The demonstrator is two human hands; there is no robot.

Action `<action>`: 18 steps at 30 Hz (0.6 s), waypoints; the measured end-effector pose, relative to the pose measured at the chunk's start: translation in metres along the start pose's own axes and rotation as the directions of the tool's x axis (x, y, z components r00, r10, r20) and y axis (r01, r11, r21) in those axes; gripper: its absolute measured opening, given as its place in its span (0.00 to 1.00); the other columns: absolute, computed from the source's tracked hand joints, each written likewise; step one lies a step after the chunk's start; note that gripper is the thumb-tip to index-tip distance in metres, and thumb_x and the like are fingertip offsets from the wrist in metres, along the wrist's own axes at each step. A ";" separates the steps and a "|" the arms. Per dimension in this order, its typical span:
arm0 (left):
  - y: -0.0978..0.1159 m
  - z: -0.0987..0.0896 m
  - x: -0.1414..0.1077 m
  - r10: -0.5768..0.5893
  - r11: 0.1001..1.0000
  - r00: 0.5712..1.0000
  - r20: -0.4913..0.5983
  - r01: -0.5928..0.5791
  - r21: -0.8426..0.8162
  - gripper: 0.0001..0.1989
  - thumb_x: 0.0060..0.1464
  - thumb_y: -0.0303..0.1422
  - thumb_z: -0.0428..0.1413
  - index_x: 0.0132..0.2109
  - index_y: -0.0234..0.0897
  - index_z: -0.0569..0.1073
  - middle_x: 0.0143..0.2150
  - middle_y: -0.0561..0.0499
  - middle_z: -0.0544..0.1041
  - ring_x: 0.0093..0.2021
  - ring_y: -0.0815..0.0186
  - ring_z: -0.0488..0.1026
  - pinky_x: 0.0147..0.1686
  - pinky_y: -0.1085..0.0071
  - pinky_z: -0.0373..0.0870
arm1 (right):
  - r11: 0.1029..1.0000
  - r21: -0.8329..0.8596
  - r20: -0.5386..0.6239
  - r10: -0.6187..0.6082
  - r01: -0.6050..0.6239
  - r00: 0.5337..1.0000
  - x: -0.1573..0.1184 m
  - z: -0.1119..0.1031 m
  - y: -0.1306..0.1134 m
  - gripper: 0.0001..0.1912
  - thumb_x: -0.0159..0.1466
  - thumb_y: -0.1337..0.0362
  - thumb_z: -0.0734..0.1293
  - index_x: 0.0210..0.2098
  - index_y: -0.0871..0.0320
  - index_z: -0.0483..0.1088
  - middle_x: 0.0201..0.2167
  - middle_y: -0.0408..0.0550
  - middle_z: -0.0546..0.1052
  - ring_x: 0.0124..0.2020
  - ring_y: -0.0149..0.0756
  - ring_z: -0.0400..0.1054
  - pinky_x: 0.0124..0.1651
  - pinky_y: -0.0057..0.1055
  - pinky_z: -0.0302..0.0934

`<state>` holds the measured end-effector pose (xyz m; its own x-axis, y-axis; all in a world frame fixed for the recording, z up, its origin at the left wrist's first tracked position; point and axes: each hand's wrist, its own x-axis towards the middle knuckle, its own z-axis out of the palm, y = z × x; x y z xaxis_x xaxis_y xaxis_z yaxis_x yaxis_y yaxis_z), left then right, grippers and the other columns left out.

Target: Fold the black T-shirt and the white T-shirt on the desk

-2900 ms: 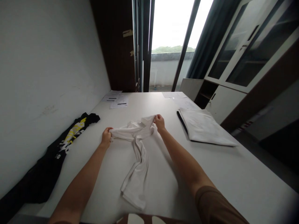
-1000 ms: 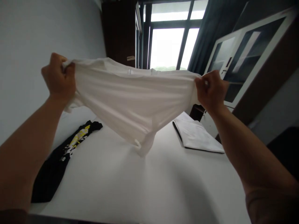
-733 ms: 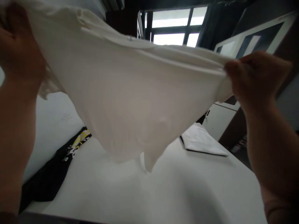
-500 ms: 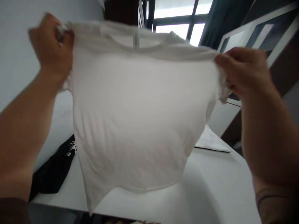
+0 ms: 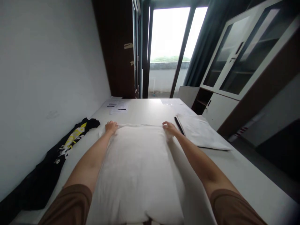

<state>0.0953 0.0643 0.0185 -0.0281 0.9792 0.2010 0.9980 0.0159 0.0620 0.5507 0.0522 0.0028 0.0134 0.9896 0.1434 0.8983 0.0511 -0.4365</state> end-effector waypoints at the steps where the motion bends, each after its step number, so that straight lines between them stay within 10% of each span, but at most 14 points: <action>1: 0.003 0.014 -0.003 -0.004 1.000 1.000 0.012 0.004 -0.005 0.14 0.63 0.38 0.52 0.49 0.42 0.79 0.51 0.39 0.77 0.54 0.50 0.71 0.49 0.58 0.69 | 0.998 -0.040 0.042 0.052 -0.050 0.998 0.002 0.015 0.005 0.17 0.64 0.67 0.65 0.52 0.55 0.76 0.41 0.49 0.81 0.40 0.39 0.74 0.40 0.28 0.63; 6: 0.011 0.052 0.008 0.038 0.999 0.999 -0.031 -0.039 -0.034 0.19 0.65 0.34 0.49 0.60 0.40 0.74 0.59 0.36 0.70 0.61 0.47 0.64 0.58 0.52 0.63 | 0.984 -0.151 0.021 0.097 -0.093 0.995 0.021 0.050 0.023 0.18 0.70 0.63 0.61 0.56 0.51 0.74 0.49 0.52 0.80 0.49 0.42 0.74 0.46 0.30 0.63; 13: 0.044 0.088 0.012 0.247 0.964 0.967 0.064 -0.238 -0.122 0.19 0.67 0.43 0.49 0.58 0.44 0.75 0.61 0.45 0.72 0.61 0.55 0.66 0.62 0.61 0.61 | 0.969 -0.220 0.033 0.118 -0.108 0.992 0.051 0.048 0.030 0.19 0.71 0.63 0.60 0.59 0.51 0.72 0.51 0.52 0.80 0.51 0.42 0.73 0.47 0.31 0.62; 18: 0.053 0.118 0.004 0.249 0.963 0.964 0.094 -0.235 -0.134 0.29 0.67 0.50 0.47 0.70 0.45 0.63 0.73 0.43 0.59 0.72 0.50 0.54 0.69 0.49 0.48 | 0.960 -0.243 -0.032 0.133 -0.137 0.991 0.060 0.047 0.035 0.19 0.73 0.64 0.57 0.58 0.53 0.72 0.53 0.54 0.78 0.52 0.44 0.71 0.50 0.33 0.61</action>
<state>0.1553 0.0929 -0.0930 0.2267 0.9669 0.1172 0.9596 -0.2423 0.1431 0.5626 0.1194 -0.0455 0.1470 0.9828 0.1118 0.9674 -0.1193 -0.2234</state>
